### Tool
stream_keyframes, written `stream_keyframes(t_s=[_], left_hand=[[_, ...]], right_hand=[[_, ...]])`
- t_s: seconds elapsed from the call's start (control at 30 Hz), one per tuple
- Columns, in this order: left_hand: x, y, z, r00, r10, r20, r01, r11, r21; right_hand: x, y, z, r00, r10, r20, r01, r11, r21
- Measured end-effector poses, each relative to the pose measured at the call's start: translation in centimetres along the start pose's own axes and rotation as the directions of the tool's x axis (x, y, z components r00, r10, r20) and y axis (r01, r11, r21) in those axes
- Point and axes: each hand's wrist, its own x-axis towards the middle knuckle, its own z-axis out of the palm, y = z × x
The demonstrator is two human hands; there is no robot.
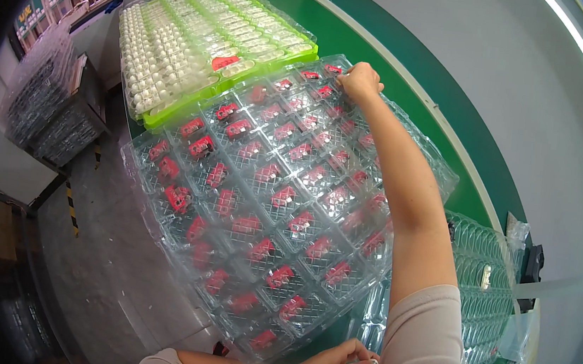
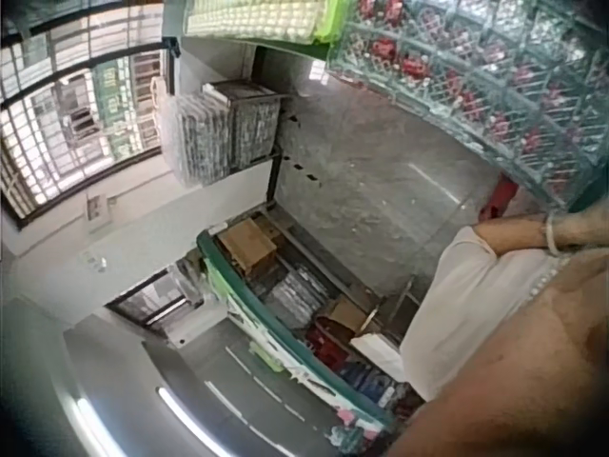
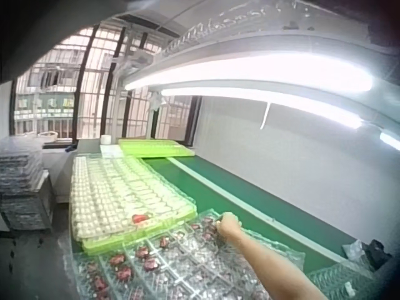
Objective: The person assembles small white plastic electronic components by inserting red and white parts into them. They use a screwdriver to tighten screws and apply glue from a bottle to secure the components. The person then places the assembled units into clear plastic packaging trays on a green workbench.
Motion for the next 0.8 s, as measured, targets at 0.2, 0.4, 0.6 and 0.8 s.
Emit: stream_keyframes(t_s=[0.2,0.4,0.6,0.8], left_hand=[[-0.4,1.8,0.1,0.999,-0.050,-0.002,0.050,0.999,0.017],[-0.5,3.4,0.6,0.995,0.025,-0.098,-0.017,0.997,0.082],[-0.3,3.6,1.4,0.994,0.008,-0.108,0.006,0.991,0.131],[0.9,0.5,3.2,0.994,-0.107,-0.039,0.109,0.991,0.074]], right_hand=[[-5.3,0.4,-6.7,0.968,-0.222,0.115,0.039,0.589,0.807],[-23.8,2.1,-17.2,0.884,-0.455,0.109,0.180,0.545,0.819],[-41.0,9.7,-22.7,0.938,-0.312,0.153,-0.007,0.423,0.906],[-55.1,16.8,-23.4,0.996,-0.001,0.092,-0.088,0.262,0.961]])
